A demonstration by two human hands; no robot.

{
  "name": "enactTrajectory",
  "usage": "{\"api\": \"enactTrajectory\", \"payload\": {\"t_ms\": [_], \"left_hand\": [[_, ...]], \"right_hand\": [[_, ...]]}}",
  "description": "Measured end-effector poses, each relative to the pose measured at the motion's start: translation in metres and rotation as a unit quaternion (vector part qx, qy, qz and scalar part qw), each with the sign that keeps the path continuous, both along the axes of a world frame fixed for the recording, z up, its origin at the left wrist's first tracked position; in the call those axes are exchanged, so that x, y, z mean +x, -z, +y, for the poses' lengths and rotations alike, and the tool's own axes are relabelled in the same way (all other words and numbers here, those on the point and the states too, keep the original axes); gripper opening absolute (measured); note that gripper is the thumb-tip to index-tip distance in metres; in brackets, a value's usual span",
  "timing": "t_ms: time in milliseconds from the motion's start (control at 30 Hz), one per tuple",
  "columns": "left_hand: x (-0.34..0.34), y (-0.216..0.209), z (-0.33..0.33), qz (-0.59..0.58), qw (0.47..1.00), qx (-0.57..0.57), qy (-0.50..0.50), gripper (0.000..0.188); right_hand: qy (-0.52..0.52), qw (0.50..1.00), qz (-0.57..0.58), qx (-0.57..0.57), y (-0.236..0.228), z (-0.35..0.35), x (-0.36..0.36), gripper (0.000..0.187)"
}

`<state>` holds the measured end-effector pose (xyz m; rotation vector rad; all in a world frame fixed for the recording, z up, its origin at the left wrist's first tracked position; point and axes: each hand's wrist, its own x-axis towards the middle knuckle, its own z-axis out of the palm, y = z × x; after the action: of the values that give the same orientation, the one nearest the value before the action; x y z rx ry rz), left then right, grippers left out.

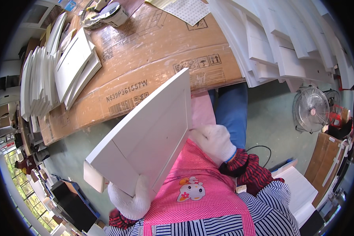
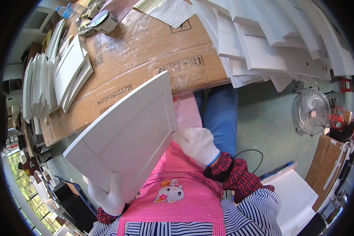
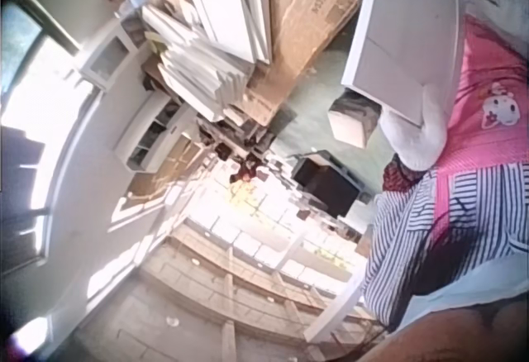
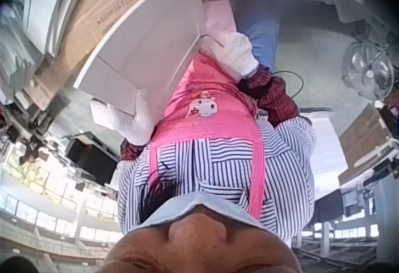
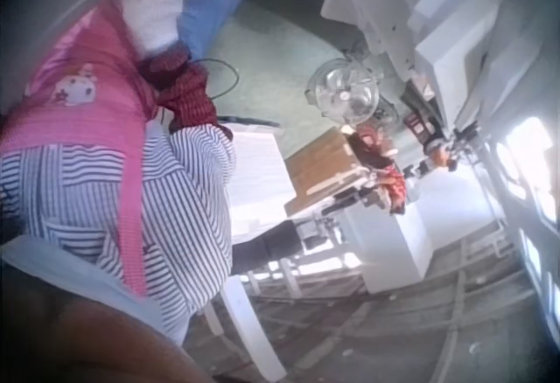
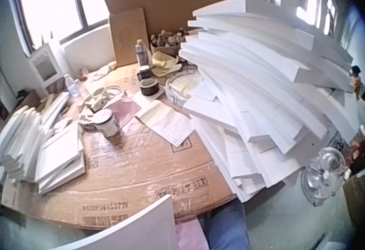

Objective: Using a scraper or putty knife to clean or smooth the edges and corners of a white wooden cabinet door panel.

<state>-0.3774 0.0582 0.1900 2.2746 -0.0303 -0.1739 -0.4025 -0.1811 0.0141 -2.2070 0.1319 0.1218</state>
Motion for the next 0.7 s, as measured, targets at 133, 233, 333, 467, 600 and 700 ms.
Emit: {"api": "enactTrajectory", "payload": {"t_ms": [133,233,333,467,600,700], "left_hand": [[-0.002,0.000,0.000,0.002,1.000,0.013,-0.020,0.037],[-0.002,0.001,-0.002,0.005,1.000,0.000,-0.031,0.037],[-0.002,0.001,-0.003,0.005,0.999,-0.008,-0.036,0.037],[-0.002,-0.003,-0.001,0.036,0.999,0.004,-0.032,0.036],[-0.003,-0.001,0.002,0.043,0.999,-0.007,-0.015,0.037],[-0.004,0.001,0.003,0.033,0.999,-0.018,-0.020,0.037]], "right_hand": [[0.015,0.998,-0.049,-0.042,0.008,-0.001,0.006,0.017],[-0.030,0.993,-0.051,-0.097,0.001,0.005,0.011,0.016],[-0.029,0.990,-0.029,-0.133,0.004,0.009,0.010,0.017],[-0.043,0.985,-0.001,-0.170,0.004,0.011,0.009,0.016],[-0.059,0.981,0.032,-0.183,0.008,0.012,0.007,0.017],[-0.054,0.982,0.017,-0.180,0.010,0.013,0.005,0.020]]}}
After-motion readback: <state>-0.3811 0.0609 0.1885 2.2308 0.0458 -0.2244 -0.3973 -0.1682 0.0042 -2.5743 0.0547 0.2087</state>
